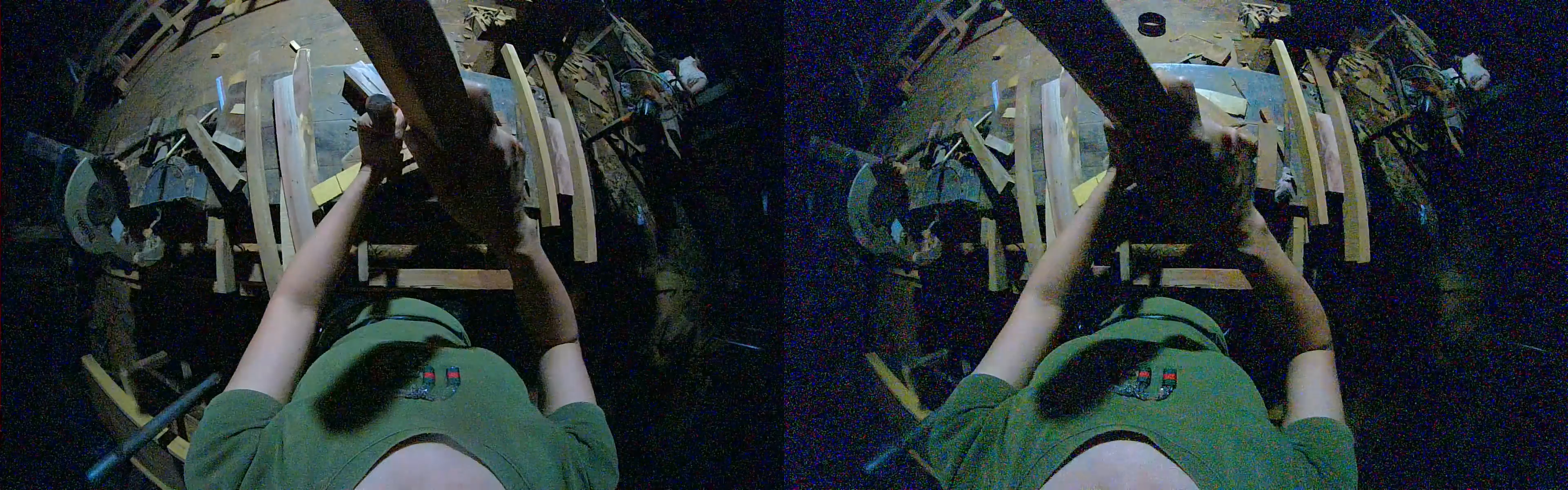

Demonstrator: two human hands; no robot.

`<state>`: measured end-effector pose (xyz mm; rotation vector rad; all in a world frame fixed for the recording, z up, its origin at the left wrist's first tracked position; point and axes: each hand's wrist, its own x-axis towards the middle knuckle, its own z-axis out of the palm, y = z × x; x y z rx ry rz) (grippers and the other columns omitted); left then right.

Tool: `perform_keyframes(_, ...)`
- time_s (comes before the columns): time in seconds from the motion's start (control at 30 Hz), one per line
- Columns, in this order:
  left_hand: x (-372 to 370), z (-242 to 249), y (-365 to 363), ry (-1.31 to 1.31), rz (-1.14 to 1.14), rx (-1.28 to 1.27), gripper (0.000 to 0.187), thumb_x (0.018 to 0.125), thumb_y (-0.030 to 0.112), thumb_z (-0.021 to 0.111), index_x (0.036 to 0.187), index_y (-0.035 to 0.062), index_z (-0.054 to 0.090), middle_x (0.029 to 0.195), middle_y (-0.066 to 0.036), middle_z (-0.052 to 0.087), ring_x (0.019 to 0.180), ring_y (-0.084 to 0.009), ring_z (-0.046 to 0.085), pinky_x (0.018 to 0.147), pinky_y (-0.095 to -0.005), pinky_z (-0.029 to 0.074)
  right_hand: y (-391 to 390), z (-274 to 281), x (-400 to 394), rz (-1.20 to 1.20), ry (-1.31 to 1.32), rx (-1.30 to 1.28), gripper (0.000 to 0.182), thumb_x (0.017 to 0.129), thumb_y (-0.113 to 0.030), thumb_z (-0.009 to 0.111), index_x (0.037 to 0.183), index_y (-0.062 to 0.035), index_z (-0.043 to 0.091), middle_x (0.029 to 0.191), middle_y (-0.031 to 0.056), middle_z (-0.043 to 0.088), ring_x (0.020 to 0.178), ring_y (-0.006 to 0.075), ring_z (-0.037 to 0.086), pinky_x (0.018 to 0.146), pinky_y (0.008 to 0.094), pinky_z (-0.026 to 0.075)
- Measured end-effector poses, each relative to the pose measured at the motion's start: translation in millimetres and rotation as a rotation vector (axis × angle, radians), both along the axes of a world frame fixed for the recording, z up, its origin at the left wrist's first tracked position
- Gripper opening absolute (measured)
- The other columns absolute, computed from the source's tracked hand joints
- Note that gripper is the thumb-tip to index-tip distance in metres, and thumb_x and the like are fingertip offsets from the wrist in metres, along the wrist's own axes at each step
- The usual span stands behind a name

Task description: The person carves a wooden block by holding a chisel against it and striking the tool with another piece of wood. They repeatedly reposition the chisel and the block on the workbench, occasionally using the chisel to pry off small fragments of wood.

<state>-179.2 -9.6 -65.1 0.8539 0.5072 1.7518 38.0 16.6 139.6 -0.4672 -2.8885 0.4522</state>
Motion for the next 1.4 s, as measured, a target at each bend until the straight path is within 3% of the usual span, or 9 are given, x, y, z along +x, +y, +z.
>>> perform_keyframes(0.07,15.5,18.6,3.5,0.121,0.206,-0.103,0.022,0.085,0.019,0.059,0.068,0.0067,0.051,0.058,0.001,0.051,0.051,-0.0082,0.047,0.046,-0.0253,0.038,-1.2,4.1,-0.1,-0.009,-0.013,-0.008,0.055,0.075,-0.039,0.061,0.114,-0.006,0.041,0.074,0.0223,0.06,0.073,0.0395,0.061,0.065,0.0472,0.049)
perform_keyframes(0.1,57.8,16.8,-94.1,0.181,0.305,-0.148,0.021,0.085,0.02,0.059,0.07,0.0067,0.051,0.059,0.001,0.051,0.052,-0.0085,0.048,0.048,-0.0256,0.038,-0.3,6.2,1.6,-0.018,-0.019,-0.008,0.055,0.075,-0.039,0.061,0.114,-0.0061,0.041,0.074,0.0225,0.06,0.073,0.0396,0.061,0.065,0.0471,0.049)
perform_keyframes(0.2,58.5,49.6,-44.0,0.354,0.624,-0.276,0.019,0.085,0.02,0.06,0.074,0.0067,0.051,0.063,0.001,0.051,0.056,-0.0095,0.048,0.052,-0.0265,0.04,3.1,4.1,0.4,-0.07,0.038,0.002,0.059,0.074,-0.049,0.06,0.114,-0.01,0.042,0.071,0.0195,0.061,0.067,0.0384,0.063,0.056,0.0478,0.05)
perform_keyframes(0.33,58.7,72.7,-32.1,0.5,0.96,-0.459,0.017,0.085,0.02,0.06,0.079,0.0066,0.051,0.066,0.001,0.052,0.059,-0.0104,0.049,0.056,-0.0275,0.041,23.9,-60.5,7.6,-0.178,0.366,-0.331,0.063,0.073,-0.042,0.062,0.12,-0.0065,0.038,0.087,0.0279,0.06,0.083,0.0441,0.059,0.07,0.0493,0.049)
perform_keyframes(0.4,60.3,82.1,-32.0,0.317,1.101,-0.329,0.02,0.084,0.014,0.062,0.069,0.0053,0.052,0.056,0.0,0.051,0.05,-0.0079,0.048,0.044,-0.0227,0.038,29.8,-88.0,14.4,-0.261,0.299,-0.429,0.064,0.075,-0.045,0.061,0.121,-0.0057,0.039,0.091,0.029,0.06,0.087,0.0442,0.058,0.073,0.0485,0.047)
perform_keyframes(0.73,50.7,85.9,-40.9,-0.086,1.278,-0.266,0.018,0.083,0.011,0.063,0.074,0.0066,0.048,0.06,-0.001,0.051,0.051,-0.0088,0.049,0.049,-0.0244,0.041,11.2,-176.1,48.3,-0.609,-0.171,-0.438,0.056,0.078,-0.053,0.055,0.103,-0.0056,0.041,0.087,0.0268,0.062,0.083,0.0447,0.06,0.07,0.0509,0.047)
perform_keyframes(1.0,62.7,82.4,-38.3,0.178,1.479,-0.438,0.021,0.084,0.016,0.062,0.073,0.0058,0.048,0.06,-0.001,0.051,0.05,-0.0093,0.049,0.047,-0.0245,0.039,8.1,-181.2,46.9,-0.618,-0.177,-0.346,0.054,0.079,-0.054,0.054,0.102,-0.0067,0.039,0.082,0.0269,0.062,0.077,0.0437,0.061,0.063,0.0524,0.05)
perform_keyframes(1.2,55.8,96.9,-50.0,-0.086,1.249,-0.262,0.017,0.082,0.011,0.063,0.075,0.0064,0.049,0.061,-0.001,0.052,0.051,-0.0102,0.049,0.049,-0.0245,0.04,10.5,-186.7,47.1,-0.593,-0.136,-0.313,0.055,0.079,-0.054,0.053,0.104,-0.0069,0.039,0.081,0.0267,0.062,0.076,0.0447,0.061,0.062,0.0518,0.05)
perform_keyframes(1.4,70.6,105.2,-54.6,0.03,1.21,-0.311,0.015,0.081,0.009,0.062,0.075,0.007,0.049,0.061,-0.002,0.051,0.052,-0.0104,0.05,0.05,-0.0245,0.041,8.2,-185.9,45.9,-0.61,-0.145,-0.325,0.057,0.08,-0.055,0.052,0.106,-0.0066,0.038,0.083,0.0273,0.062,0.078,0.0457,0.061,0.066,0.0536,0.049)
